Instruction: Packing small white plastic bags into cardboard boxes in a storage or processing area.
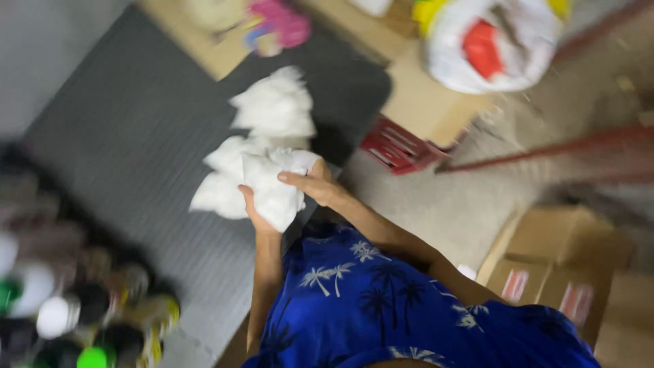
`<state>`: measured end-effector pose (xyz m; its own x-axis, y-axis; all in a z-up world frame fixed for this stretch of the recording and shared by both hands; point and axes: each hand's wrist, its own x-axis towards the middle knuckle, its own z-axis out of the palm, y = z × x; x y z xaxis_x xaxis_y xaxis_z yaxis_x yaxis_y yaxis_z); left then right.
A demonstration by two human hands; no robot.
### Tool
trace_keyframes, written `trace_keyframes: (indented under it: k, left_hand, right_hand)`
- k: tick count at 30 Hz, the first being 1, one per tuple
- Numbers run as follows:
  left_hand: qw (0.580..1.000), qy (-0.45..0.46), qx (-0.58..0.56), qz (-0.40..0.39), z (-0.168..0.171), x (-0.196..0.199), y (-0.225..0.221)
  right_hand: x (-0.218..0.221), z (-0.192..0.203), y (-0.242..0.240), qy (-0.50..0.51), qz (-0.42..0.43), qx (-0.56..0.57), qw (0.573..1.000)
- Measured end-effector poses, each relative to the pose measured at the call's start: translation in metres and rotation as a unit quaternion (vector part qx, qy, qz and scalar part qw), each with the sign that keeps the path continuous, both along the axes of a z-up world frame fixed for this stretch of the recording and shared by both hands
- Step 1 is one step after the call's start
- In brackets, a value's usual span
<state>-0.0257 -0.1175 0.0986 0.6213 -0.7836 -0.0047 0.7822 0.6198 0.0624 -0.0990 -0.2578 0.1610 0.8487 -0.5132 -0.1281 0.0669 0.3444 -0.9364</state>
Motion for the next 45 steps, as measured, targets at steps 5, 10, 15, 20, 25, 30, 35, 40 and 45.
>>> trace_keyframes:
  k: [5,10,15,20,25,30,35,40,45]
  left_hand:
    - [0.966,0.014,0.148,-0.213,-0.011,-0.050,-0.071]
    - [0.942,-0.111,0.153,-0.278,0.012,-0.150,-0.143]
    - [0.910,-0.179,0.147,-0.342,0.019,-0.258,-0.190]
    - [0.872,-0.188,0.146,-0.428,-0.005,-0.335,-0.234]
    - [0.787,-0.233,0.120,-0.559,0.035,-0.408,-0.275]
    - [0.683,-0.194,0.090,-0.698,0.004,-0.472,-0.336]
    - [0.561,-0.283,0.031,-0.777,0.015,-0.542,-0.403]
    - [0.509,-0.344,0.005,-0.789,0.045,-0.609,-0.435]
    - [0.466,-0.325,0.001,-0.823,0.029,-0.691,-0.448]
  right_hand:
    - [-0.098,0.006,-0.052,0.068,-0.140,-0.056,0.986]
    - [-0.220,-0.008,-0.082,0.075,-0.326,-0.003,0.942]
    - [-0.341,-0.004,-0.090,0.075,-0.471,0.031,0.878]
    - [-0.436,0.018,-0.097,0.125,-0.456,0.042,0.880]
    - [-0.502,0.003,-0.103,0.136,-0.548,0.087,0.821]
    - [-0.570,-0.030,-0.123,0.130,-0.668,0.142,0.719]
    - [-0.639,-0.023,-0.153,-0.059,-0.774,0.186,0.603]
    - [-0.671,0.002,-0.164,-0.111,-0.827,0.164,0.527]
    - [-0.724,0.002,-0.154,-0.117,-0.863,0.136,0.472]
